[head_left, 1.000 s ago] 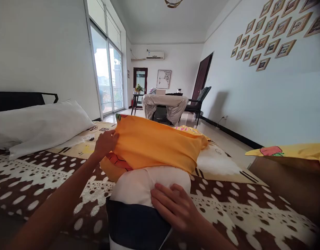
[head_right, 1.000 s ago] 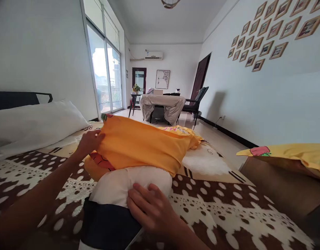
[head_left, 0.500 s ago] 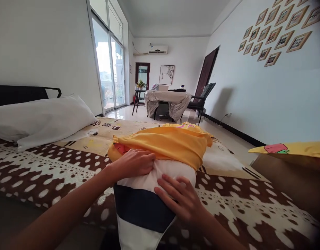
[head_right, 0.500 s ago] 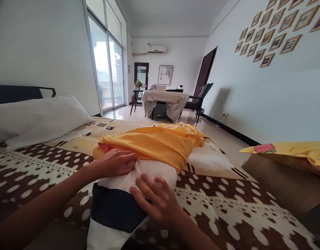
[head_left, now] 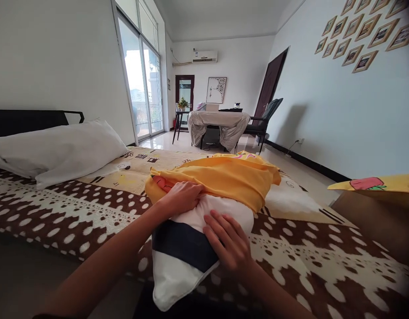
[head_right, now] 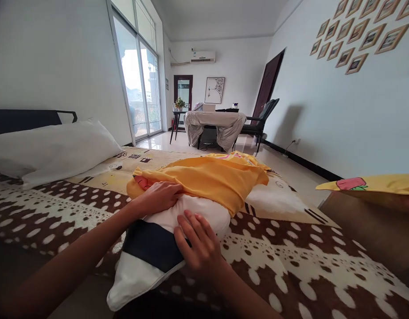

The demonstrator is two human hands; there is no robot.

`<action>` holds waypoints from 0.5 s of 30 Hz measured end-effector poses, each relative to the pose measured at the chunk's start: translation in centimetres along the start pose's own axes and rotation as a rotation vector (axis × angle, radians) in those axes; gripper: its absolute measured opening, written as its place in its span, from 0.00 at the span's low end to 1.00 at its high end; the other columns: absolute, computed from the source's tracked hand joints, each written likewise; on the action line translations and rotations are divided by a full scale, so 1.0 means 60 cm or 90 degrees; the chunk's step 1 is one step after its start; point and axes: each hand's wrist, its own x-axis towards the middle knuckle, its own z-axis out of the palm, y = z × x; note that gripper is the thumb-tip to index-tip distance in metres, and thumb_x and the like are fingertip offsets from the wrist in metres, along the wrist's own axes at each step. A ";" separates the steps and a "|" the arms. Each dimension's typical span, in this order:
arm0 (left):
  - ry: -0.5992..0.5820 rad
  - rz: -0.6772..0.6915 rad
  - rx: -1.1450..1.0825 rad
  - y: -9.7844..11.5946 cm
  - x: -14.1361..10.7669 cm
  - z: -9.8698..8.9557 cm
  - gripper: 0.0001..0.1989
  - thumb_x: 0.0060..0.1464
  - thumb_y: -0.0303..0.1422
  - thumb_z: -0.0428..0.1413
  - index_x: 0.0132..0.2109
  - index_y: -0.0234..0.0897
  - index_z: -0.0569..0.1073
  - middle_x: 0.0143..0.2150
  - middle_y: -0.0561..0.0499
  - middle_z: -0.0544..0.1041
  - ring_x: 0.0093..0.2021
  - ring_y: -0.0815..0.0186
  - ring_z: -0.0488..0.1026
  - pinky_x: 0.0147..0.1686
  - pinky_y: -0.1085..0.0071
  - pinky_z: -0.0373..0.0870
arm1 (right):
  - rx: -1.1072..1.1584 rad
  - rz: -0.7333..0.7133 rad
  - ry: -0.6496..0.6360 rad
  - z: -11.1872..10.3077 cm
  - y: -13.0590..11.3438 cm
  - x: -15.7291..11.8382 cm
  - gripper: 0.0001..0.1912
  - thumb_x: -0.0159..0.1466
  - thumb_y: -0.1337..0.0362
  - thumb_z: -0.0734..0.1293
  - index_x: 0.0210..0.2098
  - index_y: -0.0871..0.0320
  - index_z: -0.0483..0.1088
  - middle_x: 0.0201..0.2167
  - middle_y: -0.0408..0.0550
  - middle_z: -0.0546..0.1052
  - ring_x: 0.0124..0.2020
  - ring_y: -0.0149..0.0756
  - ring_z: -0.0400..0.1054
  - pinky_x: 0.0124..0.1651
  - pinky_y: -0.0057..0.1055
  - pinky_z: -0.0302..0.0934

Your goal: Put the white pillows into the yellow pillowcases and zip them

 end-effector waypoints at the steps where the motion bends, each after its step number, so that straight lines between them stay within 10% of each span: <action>1: 0.010 -0.014 0.008 0.005 0.003 0.005 0.09 0.57 0.31 0.46 0.38 0.37 0.70 0.38 0.44 0.77 0.40 0.55 0.74 0.36 0.64 0.67 | 0.014 0.007 -0.006 0.001 0.001 0.002 0.14 0.65 0.75 0.55 0.39 0.65 0.72 0.43 0.57 0.78 0.53 0.46 0.68 0.55 0.41 0.59; 15: 0.098 -0.132 -0.016 0.004 -0.019 0.037 0.08 0.56 0.30 0.46 0.43 0.38 0.65 0.44 0.45 0.73 0.43 0.55 0.73 0.37 0.64 0.67 | 0.045 0.044 -0.038 0.021 0.005 0.011 0.17 0.64 0.64 0.51 0.37 0.63 0.69 0.33 0.56 0.75 0.43 0.44 0.68 0.51 0.43 0.59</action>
